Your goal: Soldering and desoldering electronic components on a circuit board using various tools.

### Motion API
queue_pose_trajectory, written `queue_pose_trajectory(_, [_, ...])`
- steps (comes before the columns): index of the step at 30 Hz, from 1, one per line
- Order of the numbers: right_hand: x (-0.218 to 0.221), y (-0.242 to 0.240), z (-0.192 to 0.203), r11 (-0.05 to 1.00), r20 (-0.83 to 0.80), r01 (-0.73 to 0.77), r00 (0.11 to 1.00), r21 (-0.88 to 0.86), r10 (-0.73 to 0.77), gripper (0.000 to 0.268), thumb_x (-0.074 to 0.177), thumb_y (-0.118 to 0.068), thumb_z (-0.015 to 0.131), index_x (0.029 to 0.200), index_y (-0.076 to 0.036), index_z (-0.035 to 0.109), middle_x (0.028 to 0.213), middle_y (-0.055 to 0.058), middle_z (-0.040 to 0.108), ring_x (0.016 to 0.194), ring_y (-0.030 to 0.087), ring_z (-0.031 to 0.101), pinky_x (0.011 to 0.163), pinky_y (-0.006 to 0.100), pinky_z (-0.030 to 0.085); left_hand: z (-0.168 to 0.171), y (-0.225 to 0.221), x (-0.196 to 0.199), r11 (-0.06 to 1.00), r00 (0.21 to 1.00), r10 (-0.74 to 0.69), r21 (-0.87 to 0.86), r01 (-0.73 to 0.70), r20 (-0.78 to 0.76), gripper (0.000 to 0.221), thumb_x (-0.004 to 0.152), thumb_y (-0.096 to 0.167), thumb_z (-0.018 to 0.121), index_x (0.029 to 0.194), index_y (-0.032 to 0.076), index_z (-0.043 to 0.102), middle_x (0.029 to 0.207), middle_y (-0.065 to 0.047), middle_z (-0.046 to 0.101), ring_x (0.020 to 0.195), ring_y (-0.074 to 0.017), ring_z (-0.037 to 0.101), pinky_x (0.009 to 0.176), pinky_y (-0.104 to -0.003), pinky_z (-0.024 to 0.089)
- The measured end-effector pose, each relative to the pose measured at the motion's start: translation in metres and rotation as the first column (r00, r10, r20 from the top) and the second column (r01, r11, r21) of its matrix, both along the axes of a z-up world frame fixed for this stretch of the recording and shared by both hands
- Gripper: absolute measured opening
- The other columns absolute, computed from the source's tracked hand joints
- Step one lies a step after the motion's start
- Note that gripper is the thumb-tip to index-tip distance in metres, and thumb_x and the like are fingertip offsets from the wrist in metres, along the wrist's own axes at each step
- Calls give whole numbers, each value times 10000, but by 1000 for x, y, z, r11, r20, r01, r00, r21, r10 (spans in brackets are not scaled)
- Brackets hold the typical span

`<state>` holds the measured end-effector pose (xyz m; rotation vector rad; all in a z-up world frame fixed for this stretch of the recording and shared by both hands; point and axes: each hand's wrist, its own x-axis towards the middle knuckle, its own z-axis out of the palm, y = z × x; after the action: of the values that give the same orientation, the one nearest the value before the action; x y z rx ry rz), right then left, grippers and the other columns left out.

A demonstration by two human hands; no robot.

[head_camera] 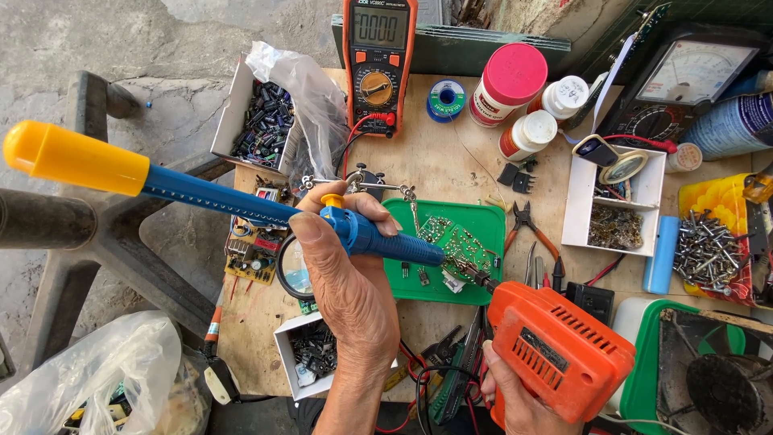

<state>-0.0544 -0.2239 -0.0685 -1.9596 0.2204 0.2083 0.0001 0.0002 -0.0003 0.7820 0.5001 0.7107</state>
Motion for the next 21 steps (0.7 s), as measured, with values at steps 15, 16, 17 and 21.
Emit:
queue_pose_trajectory(15, [0,-1,1,999,-49,20,999,-29,-21,273,882,-35,817,1138,40,762,577,131,714,429,214,664,415,325,572,0,-1,0,1000,1000,-1,-26,2,14,658,1033,659,563,1367,93,520,1020,-89,628,895,-177,594,875,-361,463])
queue_pose_trajectory(16, [0,-1,0,999,-49,19,999,-29,-21,273,882,-35,817,1138,40,762,577,131,714,429,214,664,415,325,572,-1,-1,0,1000,1000,-1,-26,1,14,658,1033,659,563,1367,93,520,1020,-89,628,895,-177,594,875,-361,463])
queue_pose_trajectory(17, [0,-2,-1,999,-42,15,999,-30,-16,249,882,-26,815,1115,43,762,580,133,716,428,215,668,410,329,576,-1,0,0,1000,1000,-1,-24,1,11,656,1035,658,559,1369,95,521,1022,-89,629,897,-177,597,876,-364,466])
queue_pose_trajectory(21, [0,-2,-1,999,-50,15,999,-40,-17,253,885,-23,811,1121,46,755,592,140,721,430,221,676,403,339,592,-1,0,0,1000,1000,-2,-24,2,15,638,1051,642,544,1373,92,518,1032,-90,628,904,-179,597,883,-363,466])
